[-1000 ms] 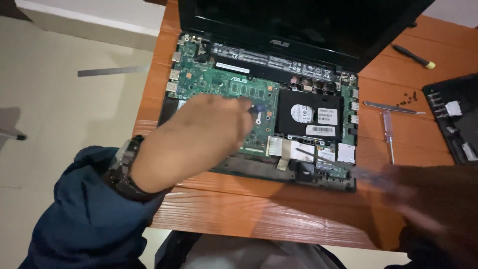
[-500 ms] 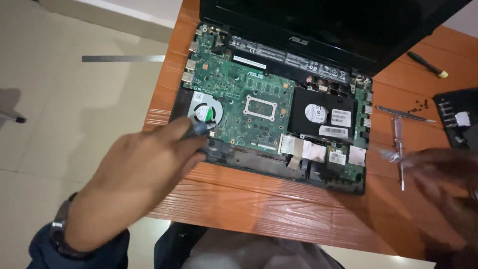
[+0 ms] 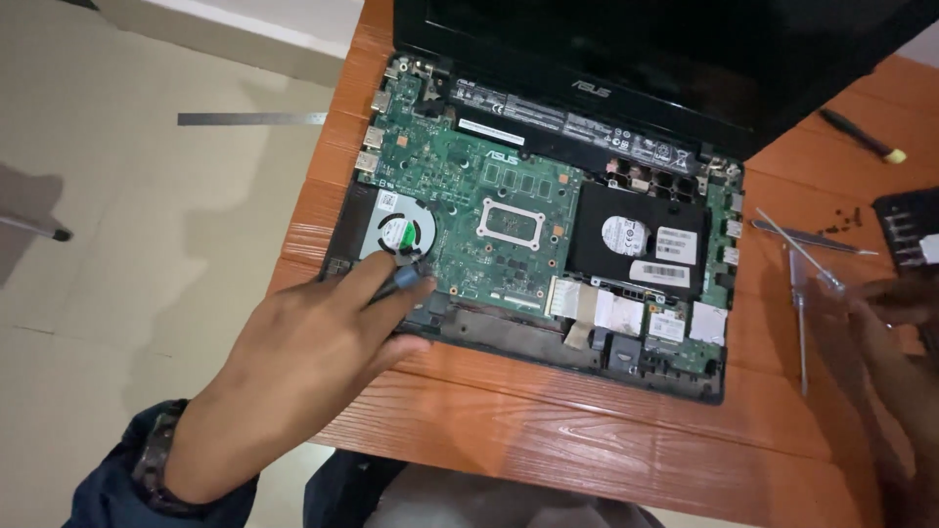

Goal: Reconnecting internal ribbon cables and securing components with screws during a laptop repair.

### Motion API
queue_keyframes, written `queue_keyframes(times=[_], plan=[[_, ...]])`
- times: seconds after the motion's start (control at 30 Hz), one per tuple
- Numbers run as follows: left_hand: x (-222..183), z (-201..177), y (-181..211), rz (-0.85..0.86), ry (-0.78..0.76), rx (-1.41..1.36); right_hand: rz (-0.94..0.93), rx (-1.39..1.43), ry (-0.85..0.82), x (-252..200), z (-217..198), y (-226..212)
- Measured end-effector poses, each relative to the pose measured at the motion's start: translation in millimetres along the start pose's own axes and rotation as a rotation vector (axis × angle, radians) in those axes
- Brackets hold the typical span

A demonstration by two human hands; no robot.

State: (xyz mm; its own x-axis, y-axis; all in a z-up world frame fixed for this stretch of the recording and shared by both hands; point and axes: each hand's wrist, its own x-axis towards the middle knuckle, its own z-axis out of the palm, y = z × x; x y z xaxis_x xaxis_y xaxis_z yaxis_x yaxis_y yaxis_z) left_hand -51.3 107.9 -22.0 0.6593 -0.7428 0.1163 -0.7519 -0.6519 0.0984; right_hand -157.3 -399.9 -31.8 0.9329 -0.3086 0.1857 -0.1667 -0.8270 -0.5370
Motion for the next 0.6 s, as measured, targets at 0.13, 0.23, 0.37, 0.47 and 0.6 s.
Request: queue_keyframes(times=[0.13,0.23,0.37,0.47,0.6], plan=[[5.7,-19.0,-5.1,-0.080,0.119,-0.090,0.131,0.013,0.069,-10.7,18.1,-49.5],[11.5,-31.0,-18.3,-0.142,0.219,-0.050,0.135,-0.042,0.095,-15.6,16.7,-68.2],[31.4,-49.8,-22.6,-0.184,0.048,-0.033,0.048,-0.056,0.036,-17.5,19.0,-26.7],[38.9,-35.2,-16.8,-0.178,0.004,0.025,0.195,-0.100,-0.002,-15.0,22.1,-45.4],[38.9,-25.4,-17.0,-0.208,-0.014,0.008,0.185,-0.219,-0.075,-6.8,22.6,-56.2]])
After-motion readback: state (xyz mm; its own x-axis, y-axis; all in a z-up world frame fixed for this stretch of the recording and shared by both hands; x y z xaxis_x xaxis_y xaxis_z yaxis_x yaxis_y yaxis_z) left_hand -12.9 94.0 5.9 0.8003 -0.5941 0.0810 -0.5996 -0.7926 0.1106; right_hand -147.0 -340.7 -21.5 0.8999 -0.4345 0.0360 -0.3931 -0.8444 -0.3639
